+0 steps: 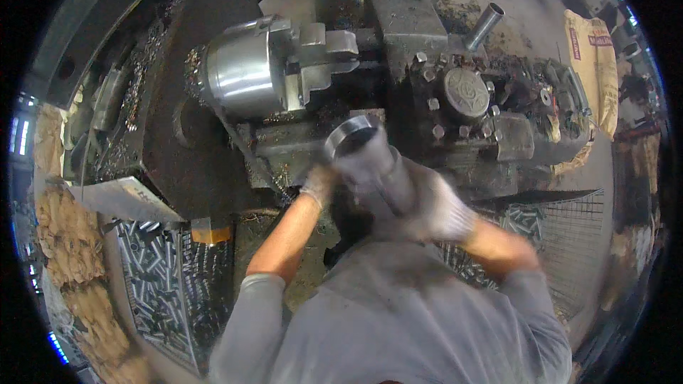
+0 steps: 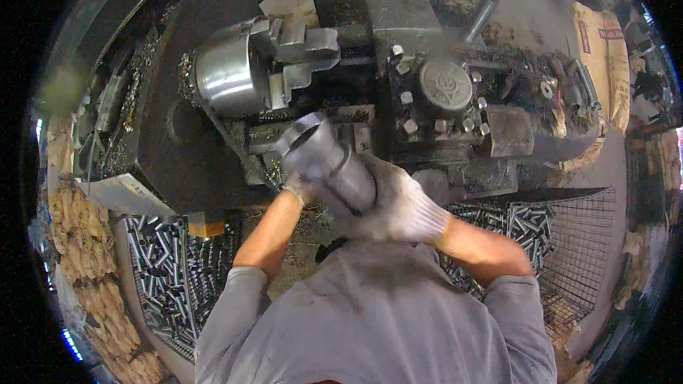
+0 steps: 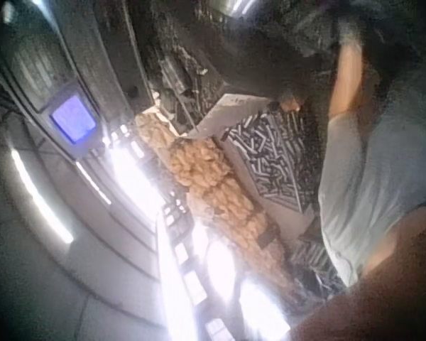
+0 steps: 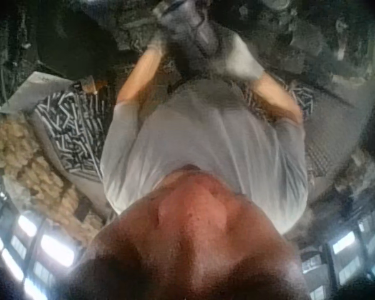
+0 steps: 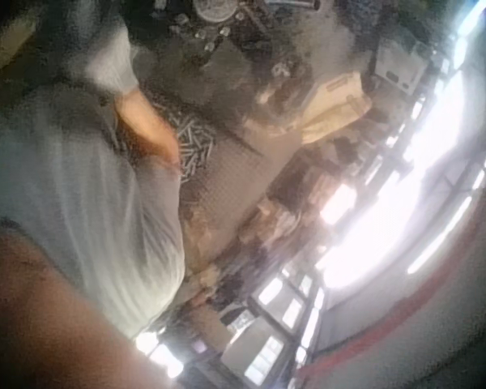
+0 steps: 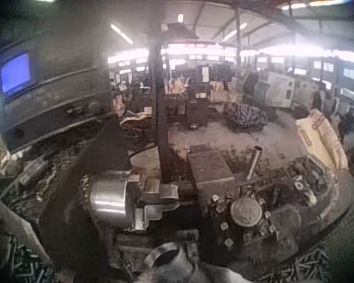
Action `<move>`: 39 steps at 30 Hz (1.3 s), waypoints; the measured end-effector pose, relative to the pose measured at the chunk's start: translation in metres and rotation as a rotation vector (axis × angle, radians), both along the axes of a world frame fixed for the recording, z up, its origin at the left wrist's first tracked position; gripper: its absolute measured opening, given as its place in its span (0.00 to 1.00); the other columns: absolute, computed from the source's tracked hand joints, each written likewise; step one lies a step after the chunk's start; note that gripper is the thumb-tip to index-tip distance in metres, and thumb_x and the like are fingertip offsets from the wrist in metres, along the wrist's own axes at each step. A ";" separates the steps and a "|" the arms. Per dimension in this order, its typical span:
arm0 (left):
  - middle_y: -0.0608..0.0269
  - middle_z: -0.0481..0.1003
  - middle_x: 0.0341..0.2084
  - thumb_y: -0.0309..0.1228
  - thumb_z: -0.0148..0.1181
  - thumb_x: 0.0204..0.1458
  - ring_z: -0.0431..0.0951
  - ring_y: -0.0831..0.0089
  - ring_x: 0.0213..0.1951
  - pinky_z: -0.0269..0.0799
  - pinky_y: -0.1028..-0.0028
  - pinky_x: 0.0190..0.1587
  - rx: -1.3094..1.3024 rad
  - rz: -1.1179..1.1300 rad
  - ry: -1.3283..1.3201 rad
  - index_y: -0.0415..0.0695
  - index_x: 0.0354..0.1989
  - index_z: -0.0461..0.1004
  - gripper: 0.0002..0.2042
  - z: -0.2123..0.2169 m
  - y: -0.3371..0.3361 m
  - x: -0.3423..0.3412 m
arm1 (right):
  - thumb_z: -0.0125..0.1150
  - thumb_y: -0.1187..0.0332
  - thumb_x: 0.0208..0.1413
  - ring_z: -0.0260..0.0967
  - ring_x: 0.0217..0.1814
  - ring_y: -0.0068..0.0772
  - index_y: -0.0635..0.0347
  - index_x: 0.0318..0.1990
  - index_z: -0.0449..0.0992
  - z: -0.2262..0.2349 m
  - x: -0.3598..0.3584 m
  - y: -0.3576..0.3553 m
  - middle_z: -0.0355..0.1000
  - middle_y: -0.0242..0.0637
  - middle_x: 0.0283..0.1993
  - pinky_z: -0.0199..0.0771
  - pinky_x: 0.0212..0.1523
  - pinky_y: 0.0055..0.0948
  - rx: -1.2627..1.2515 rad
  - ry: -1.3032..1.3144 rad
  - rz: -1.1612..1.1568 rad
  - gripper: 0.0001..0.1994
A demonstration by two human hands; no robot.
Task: The person repeatedly loads hollow metal cylinders into a lathe chuck, secures them, and removes them after machining. The person places the processed cylinders into a wire basket. The task is performed continuously in a factory setting.
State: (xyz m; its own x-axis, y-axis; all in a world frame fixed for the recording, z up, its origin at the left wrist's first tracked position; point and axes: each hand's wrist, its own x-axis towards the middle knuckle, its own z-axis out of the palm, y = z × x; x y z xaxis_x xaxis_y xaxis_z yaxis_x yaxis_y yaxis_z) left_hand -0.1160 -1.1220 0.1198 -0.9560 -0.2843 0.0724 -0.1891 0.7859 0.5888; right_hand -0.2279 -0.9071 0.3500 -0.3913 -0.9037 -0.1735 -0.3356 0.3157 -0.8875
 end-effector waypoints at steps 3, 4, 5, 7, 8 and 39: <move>0.50 0.75 0.59 0.33 0.52 0.66 0.76 0.57 0.59 0.72 0.65 0.62 -0.020 -0.255 0.088 0.39 0.63 0.72 0.19 -0.037 -0.010 -0.051 | 0.80 0.59 0.38 0.81 0.52 0.49 0.64 0.63 0.70 0.066 -0.055 -0.004 0.79 0.54 0.51 0.79 0.54 0.43 -0.377 0.353 0.153 0.42; 0.49 0.77 0.56 0.32 0.52 0.66 0.78 0.56 0.56 0.75 0.65 0.59 -0.117 -0.401 0.136 0.39 0.61 0.73 0.18 -0.033 -0.002 -0.064 | 0.79 0.59 0.38 0.81 0.52 0.51 0.63 0.64 0.71 0.082 -0.078 -0.018 0.79 0.55 0.50 0.80 0.53 0.43 -0.388 0.564 0.167 0.42; 0.50 0.77 0.54 0.35 0.52 0.67 0.78 0.59 0.54 0.74 0.64 0.59 -0.070 -0.220 0.167 0.40 0.61 0.73 0.18 -0.020 0.003 -0.069 | 0.79 0.60 0.38 0.81 0.51 0.53 0.62 0.65 0.71 0.096 -0.101 -0.033 0.80 0.55 0.50 0.81 0.53 0.44 -0.259 0.676 0.155 0.42; 0.52 0.79 0.50 0.39 0.52 0.70 0.78 0.65 0.50 0.72 0.64 0.59 0.075 0.139 0.259 0.44 0.63 0.72 0.18 0.026 0.010 -0.066 | 0.77 0.63 0.38 0.81 0.47 0.59 0.62 0.62 0.73 0.104 -0.150 -0.080 0.80 0.56 0.47 0.82 0.47 0.47 -0.123 0.991 0.197 0.38; 0.54 0.80 0.48 0.39 0.55 0.69 0.79 0.68 0.48 0.73 0.66 0.57 0.384 0.368 0.421 0.43 0.63 0.72 0.19 0.051 0.010 -0.062 | 0.75 0.64 0.39 0.81 0.46 0.59 0.62 0.60 0.74 0.098 -0.171 -0.102 0.80 0.56 0.46 0.83 0.45 0.47 -0.127 1.244 0.224 0.35; 0.60 0.75 0.34 0.46 0.57 0.66 0.76 0.66 0.34 0.74 0.63 0.35 0.814 1.485 0.642 0.41 0.50 0.75 0.19 0.001 -0.007 0.339 | 0.67 0.61 0.53 0.79 0.56 0.48 0.62 0.67 0.70 0.046 -0.183 -0.162 0.79 0.56 0.53 0.77 0.57 0.42 0.119 0.877 0.236 0.33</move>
State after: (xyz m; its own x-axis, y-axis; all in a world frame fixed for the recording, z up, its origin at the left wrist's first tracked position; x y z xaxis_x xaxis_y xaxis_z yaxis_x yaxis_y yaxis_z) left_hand 0.2232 -1.1291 0.1211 0.2167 -0.9320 -0.2905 -0.0014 -0.2978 0.9546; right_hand -0.4110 -1.0687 0.3960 -0.2343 -0.9722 0.0019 -0.9415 0.2264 -0.2498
